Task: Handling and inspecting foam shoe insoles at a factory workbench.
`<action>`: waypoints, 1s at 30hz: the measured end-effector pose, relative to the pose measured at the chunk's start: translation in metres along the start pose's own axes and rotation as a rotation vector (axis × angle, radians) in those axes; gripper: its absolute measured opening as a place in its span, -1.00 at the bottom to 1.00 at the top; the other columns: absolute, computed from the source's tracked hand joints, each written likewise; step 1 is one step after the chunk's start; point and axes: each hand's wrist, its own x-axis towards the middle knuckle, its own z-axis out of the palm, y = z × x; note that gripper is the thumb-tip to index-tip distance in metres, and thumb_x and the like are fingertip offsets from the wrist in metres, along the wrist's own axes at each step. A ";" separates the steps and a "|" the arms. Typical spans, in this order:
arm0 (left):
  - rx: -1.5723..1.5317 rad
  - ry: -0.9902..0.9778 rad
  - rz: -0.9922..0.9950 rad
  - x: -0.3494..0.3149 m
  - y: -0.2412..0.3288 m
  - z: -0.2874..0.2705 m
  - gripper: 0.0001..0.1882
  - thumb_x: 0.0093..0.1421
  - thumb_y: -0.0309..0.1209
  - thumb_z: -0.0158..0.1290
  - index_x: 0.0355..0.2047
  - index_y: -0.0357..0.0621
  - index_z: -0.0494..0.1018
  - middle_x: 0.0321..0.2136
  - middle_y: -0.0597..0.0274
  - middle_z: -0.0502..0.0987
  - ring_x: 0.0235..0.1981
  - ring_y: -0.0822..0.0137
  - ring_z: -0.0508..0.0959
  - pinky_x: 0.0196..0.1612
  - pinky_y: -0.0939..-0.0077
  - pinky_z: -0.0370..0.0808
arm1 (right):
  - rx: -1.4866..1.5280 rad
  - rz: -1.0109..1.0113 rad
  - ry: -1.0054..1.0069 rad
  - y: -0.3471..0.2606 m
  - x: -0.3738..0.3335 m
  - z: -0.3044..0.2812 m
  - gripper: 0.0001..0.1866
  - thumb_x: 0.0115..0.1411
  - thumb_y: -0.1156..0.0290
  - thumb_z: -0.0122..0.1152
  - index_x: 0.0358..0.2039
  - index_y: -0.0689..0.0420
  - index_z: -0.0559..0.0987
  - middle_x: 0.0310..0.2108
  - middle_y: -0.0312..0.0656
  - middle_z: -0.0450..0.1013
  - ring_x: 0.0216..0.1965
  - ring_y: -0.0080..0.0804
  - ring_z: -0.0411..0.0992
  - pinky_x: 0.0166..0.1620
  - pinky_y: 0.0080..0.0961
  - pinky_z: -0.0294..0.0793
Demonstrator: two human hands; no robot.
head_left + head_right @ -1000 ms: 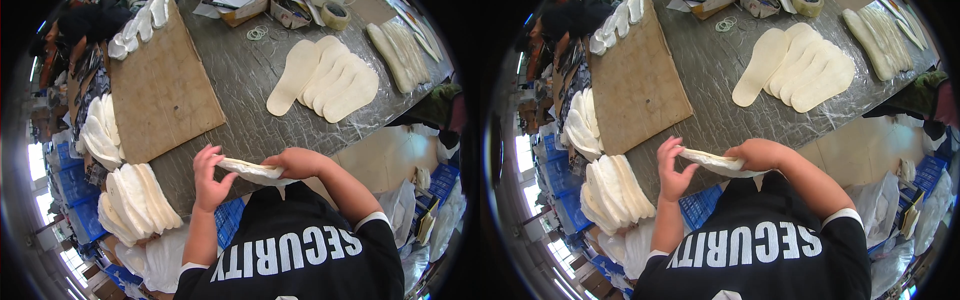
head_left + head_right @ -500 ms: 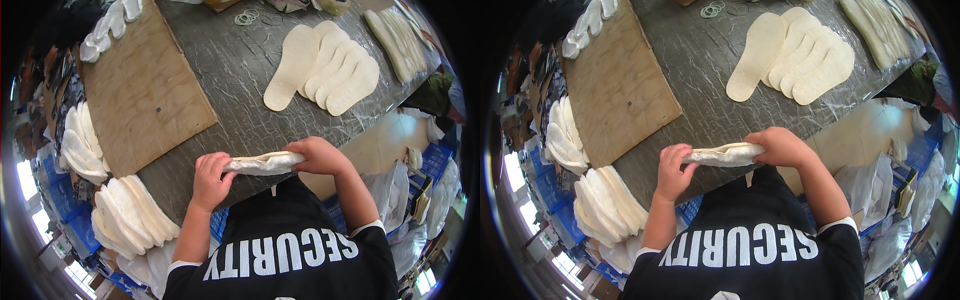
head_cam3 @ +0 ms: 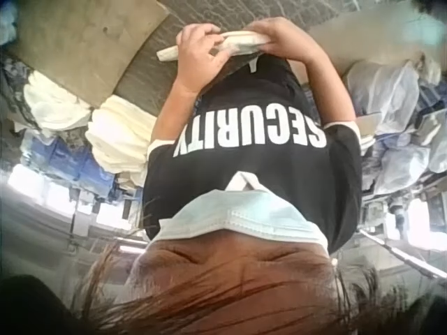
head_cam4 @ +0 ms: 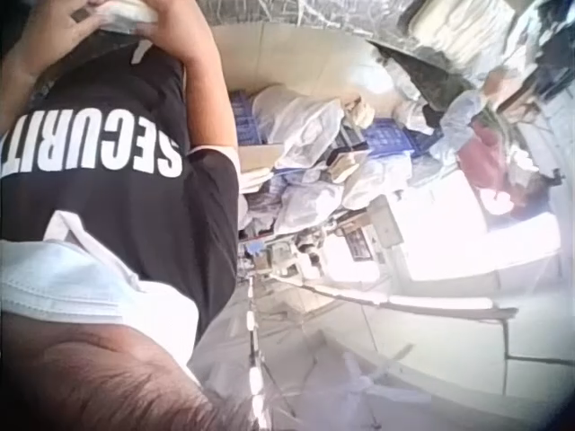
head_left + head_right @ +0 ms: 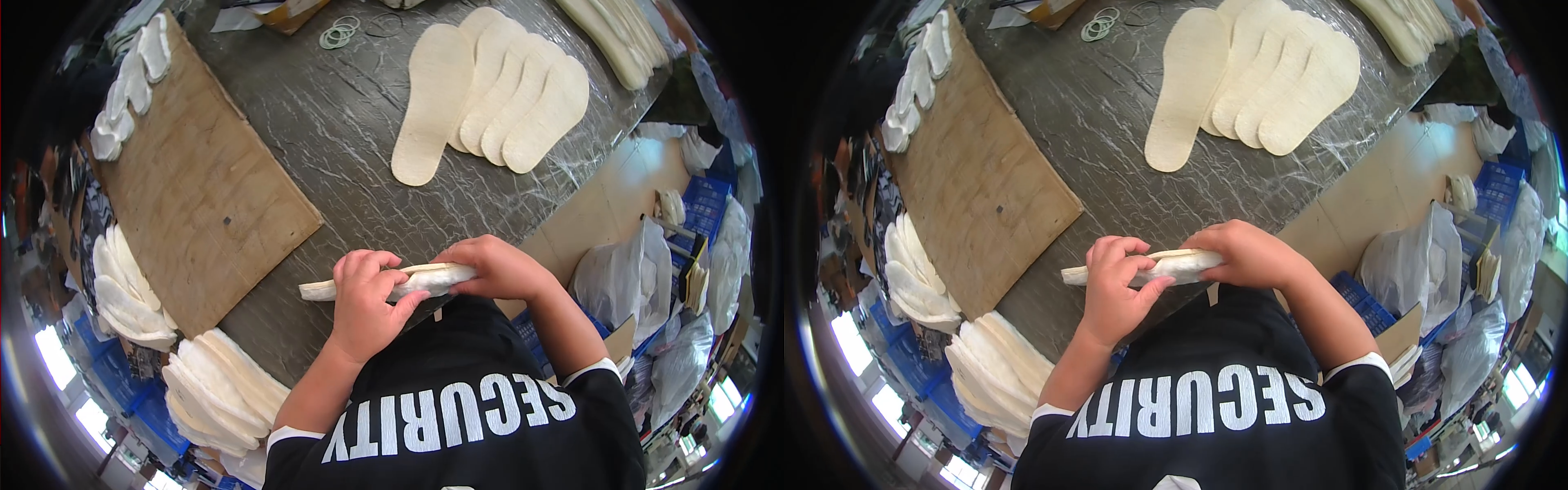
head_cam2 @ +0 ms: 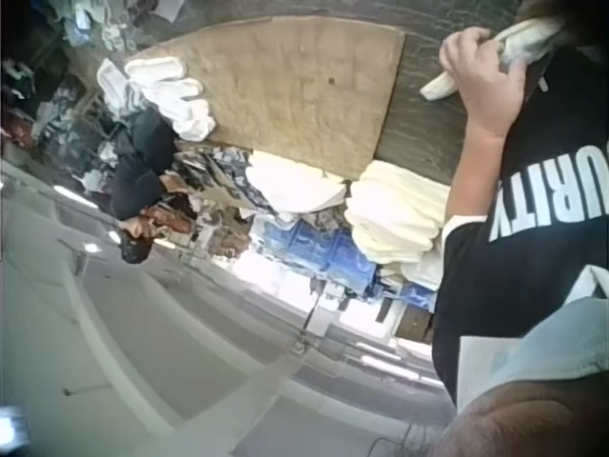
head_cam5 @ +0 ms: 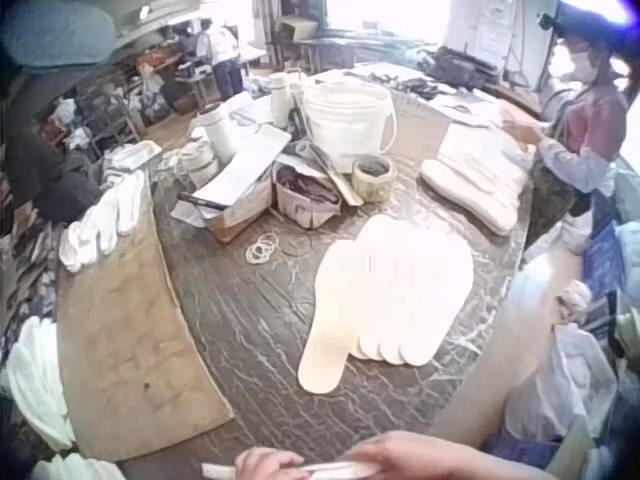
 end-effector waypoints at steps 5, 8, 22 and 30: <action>0.073 0.012 0.120 0.004 -0.004 0.011 -0.79 -0.16 -0.39 0.29 -0.46 -0.05 0.55 -0.26 0.28 0.45 -0.14 0.16 0.42 0.09 0.04 0.23 | 0.322 0.053 0.015 0.017 -0.002 0.002 -0.66 0.10 0.34 0.33 -0.13 0.20 0.59 -0.30 -0.12 0.57 -0.24 -0.32 0.53 -0.15 -0.41 0.48; 0.131 0.047 0.299 0.002 -0.008 0.016 -0.78 -0.20 -0.48 0.28 -0.46 -0.02 0.56 -0.29 0.30 0.45 -0.20 0.20 0.42 0.08 0.02 0.26 | 0.402 0.297 0.000 0.027 0.001 0.003 -0.70 0.23 0.21 0.22 -0.26 0.22 0.62 -0.39 -0.23 0.56 -0.32 -0.56 0.46 -0.22 -0.50 0.45; 0.202 -0.193 0.106 0.021 0.024 0.010 -0.72 -0.19 -0.33 0.34 -0.49 -0.09 0.49 -0.49 0.30 0.46 -0.29 0.17 0.40 0.02 0.11 0.21 | 0.392 0.168 -0.151 0.030 0.012 0.012 -0.87 0.13 0.43 0.22 -0.43 0.24 0.60 -0.56 -0.28 0.52 -0.51 -0.62 0.41 -0.41 -0.57 0.41; 0.308 -0.240 0.216 0.020 0.033 0.010 -0.80 -0.20 -0.46 0.25 -0.55 -0.12 0.44 -0.43 0.31 0.46 -0.22 0.17 0.42 0.06 0.04 0.23 | 0.221 0.121 -0.135 0.026 0.024 0.007 -0.86 0.02 0.41 0.20 -0.48 0.21 0.62 -0.55 -0.11 0.53 -0.53 -0.32 0.46 -0.39 -0.38 0.44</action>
